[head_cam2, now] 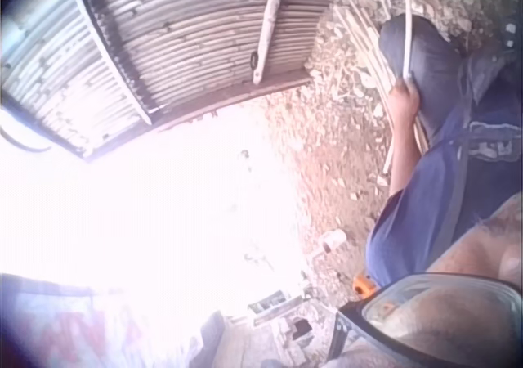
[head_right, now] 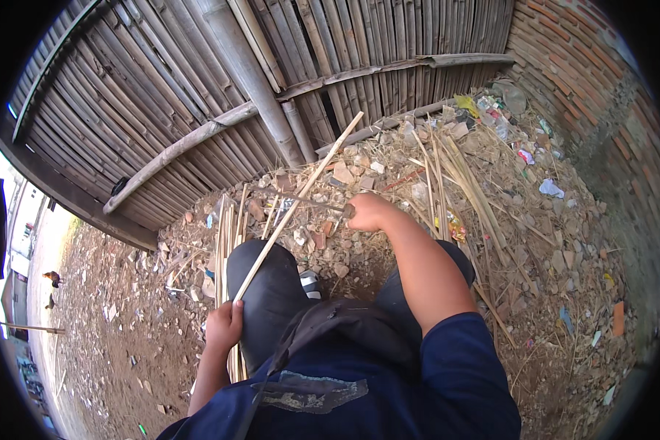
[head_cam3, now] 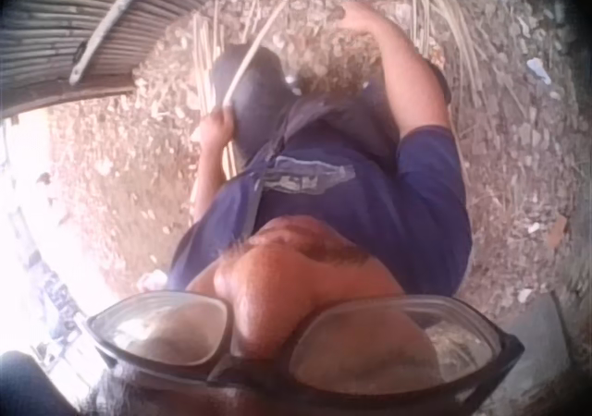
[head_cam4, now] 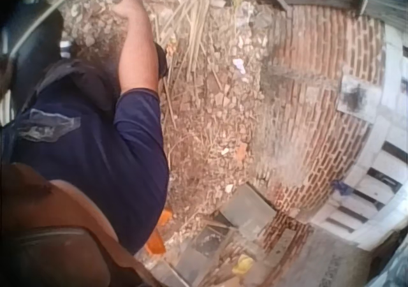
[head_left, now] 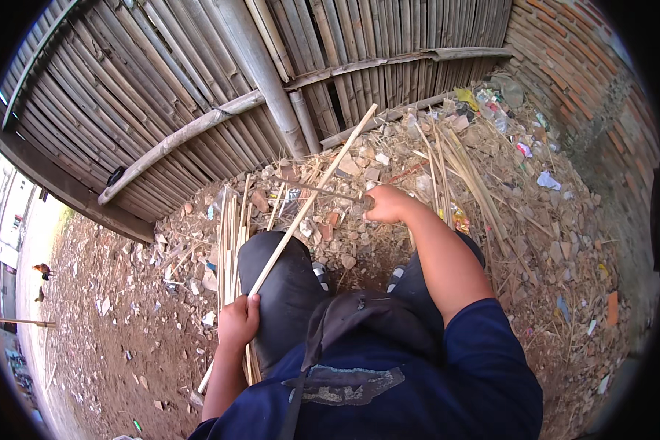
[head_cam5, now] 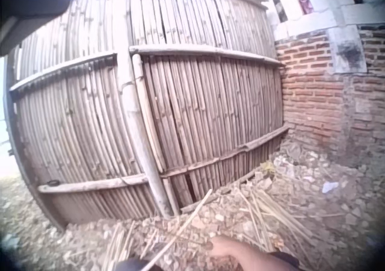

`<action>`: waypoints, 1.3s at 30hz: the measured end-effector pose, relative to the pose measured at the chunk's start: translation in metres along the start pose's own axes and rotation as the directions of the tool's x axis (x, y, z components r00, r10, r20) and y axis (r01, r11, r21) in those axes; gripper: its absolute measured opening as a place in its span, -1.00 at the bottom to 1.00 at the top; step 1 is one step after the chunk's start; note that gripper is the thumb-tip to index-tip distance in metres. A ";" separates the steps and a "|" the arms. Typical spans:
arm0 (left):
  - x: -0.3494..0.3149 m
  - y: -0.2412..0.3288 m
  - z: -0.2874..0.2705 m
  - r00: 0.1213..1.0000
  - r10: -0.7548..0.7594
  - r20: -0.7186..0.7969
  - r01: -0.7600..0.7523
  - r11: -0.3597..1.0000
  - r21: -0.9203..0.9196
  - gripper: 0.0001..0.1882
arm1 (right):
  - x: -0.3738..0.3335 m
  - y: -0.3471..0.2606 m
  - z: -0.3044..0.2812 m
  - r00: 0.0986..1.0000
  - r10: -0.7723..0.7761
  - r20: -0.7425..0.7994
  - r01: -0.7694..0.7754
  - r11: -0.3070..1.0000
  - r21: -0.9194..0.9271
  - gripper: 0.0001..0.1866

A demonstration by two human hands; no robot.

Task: The person smooths a thin strip of wood by drawing a blade along its length while holding the strip in place.

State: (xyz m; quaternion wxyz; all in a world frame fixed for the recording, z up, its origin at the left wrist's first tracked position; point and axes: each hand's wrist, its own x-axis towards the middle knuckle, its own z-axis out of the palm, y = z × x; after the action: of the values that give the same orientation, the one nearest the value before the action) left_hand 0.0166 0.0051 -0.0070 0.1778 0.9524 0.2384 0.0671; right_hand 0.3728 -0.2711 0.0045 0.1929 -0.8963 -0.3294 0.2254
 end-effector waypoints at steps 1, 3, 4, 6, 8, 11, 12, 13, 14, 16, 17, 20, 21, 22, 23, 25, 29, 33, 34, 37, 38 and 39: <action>0.000 0.000 -0.001 1.000 0.002 -0.005 -0.002 1.000 0.000 -0.48 | 0.002 0.006 0.001 1.000 -0.003 -0.005 0.003 1.000 -0.002 -0.59; -0.003 0.000 -0.001 1.000 0.009 -0.018 -0.008 1.000 0.001 -0.48 | 0.000 0.011 0.003 0.994 0.061 -0.091 -0.056 0.997 0.057 -0.56; -0.003 0.000 -0.001 1.000 0.010 -0.022 -0.010 1.000 0.000 -0.48 | -0.001 0.009 0.001 0.996 0.069 -0.063 -0.066 0.997 0.048 -0.54; -0.002 -0.001 0.001 1.000 0.004 -0.026 -0.004 1.000 0.013 -0.48 | -0.001 0.005 0.001 0.997 0.050 -0.063 -0.045 0.997 0.070 -0.54; -0.003 -0.004 0.005 0.999 0.016 -0.037 -0.015 1.000 0.001 -0.49 | -0.003 -0.001 0.001 0.998 0.036 -0.060 -0.030 0.995 0.092 -0.54; -0.003 -0.004 0.005 0.998 0.026 -0.056 -0.026 1.000 0.002 -0.50 | -0.010 -0.013 0.003 0.999 0.039 0.005 -0.039 0.998 0.039 -0.56; -0.003 -0.001 0.003 0.999 0.019 -0.047 -0.019 1.000 0.001 -0.50 | -0.009 -0.012 0.009 1.000 -0.014 0.000 0.014 1.000 -0.008 -0.57; -0.002 0.000 0.001 0.999 0.010 -0.038 -0.010 1.000 0.000 -0.49 | -0.007 -0.010 0.015 0.998 -0.068 -0.002 0.068 0.996 -0.056 -0.58; -0.002 0.001 0.002 0.999 0.010 -0.041 -0.010 1.000 0.002 -0.49 | -0.005 -0.006 0.020 0.996 -0.083 -0.021 0.082 0.996 -0.024 -0.59; -0.003 -0.001 0.003 0.999 -0.004 -0.045 0.003 1.000 -0.021 -0.48 | -0.007 -0.011 0.008 0.996 -0.085 -0.002 0.085 0.996 -0.002 -0.59; -0.004 -0.002 0.002 0.999 -0.007 -0.048 0.007 1.000 -0.017 -0.48 | -0.008 -0.013 0.003 0.997 -0.081 0.017 0.081 0.997 0.019 -0.59; -0.002 0.001 0.000 0.999 -0.013 -0.034 0.012 1.000 -0.024 -0.47 | -0.004 -0.001 0.003 0.998 -0.060 -0.037 0.060 0.998 0.016 -0.57; -0.002 0.001 0.000 0.999 -0.020 -0.031 0.019 1.000 -0.025 -0.46 | -0.003 0.002 0.001 0.998 -0.059 -0.038 0.060 0.998 0.016 -0.57; -0.002 0.002 0.000 0.999 -0.026 -0.028 0.025 0.999 -0.026 -0.46 | -0.001 0.006 -0.001 0.998 -0.017 -0.054 0.018 0.999 0.027 -0.56; -0.002 0.003 -0.001 0.999 -0.024 -0.027 0.024 0.999 -0.026 -0.46 | -0.001 0.009 -0.002 0.997 0.026 -0.070 -0.024 0.999 0.038 -0.55; -0.002 0.006 -0.004 1.000 -0.004 -0.027 0.004 1.000 -0.023 -0.46 | 0.000 0.017 0.000 0.994 0.032 -0.100 -0.027 0.998 0.051 -0.55; -0.002 0.003 -0.002 1.000 -0.002 -0.028 0.001 0.999 -0.042 -0.46 | -0.002 0.009 0.002 0.994 0.040 -0.106 -0.030 0.995 0.097 -0.55; -0.003 0.000 0.002 0.999 0.013 -0.045 -0.014 1.000 -0.026 -0.47 | -0.003 0.008 0.005 0.988 -0.006 -0.152 0.025 0.992 0.127 -0.56; -0.002 0.000 0.001 0.999 0.008 -0.045 -0.010 0.999 -0.032 -0.47 | -0.003 0.008 0.005 0.989 0.000 -0.148 0.016 0.994 0.111 -0.56; -0.002 0.002 0.001 0.999 0.003 -0.037 -0.005 0.999 -0.046 -0.48 | -0.005 0.007 0.003 0.991 0.007 -0.137 0.007 0.994 0.106 -0.56; -0.002 0.001 0.001 0.999 0.004 -0.038 -0.005 0.999 -0.046 -0.48 | -0.006 0.007 0.003 0.992 0.008 -0.128 0.007 0.993 0.117 -0.56; -0.002 0.000 0.001 0.999 0.008 -0.043 -0.010 0.999 -0.032 -0.48 | -0.007 0.005 0.001 0.992 0.009 -0.127 0.007 0.993 0.118 -0.56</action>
State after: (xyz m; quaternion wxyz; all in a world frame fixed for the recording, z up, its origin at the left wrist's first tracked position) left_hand 0.0149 0.0036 -0.0085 0.1878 0.9488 0.2368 0.0922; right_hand 0.3697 -0.2793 0.0029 0.2662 -0.8960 -0.3021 0.1872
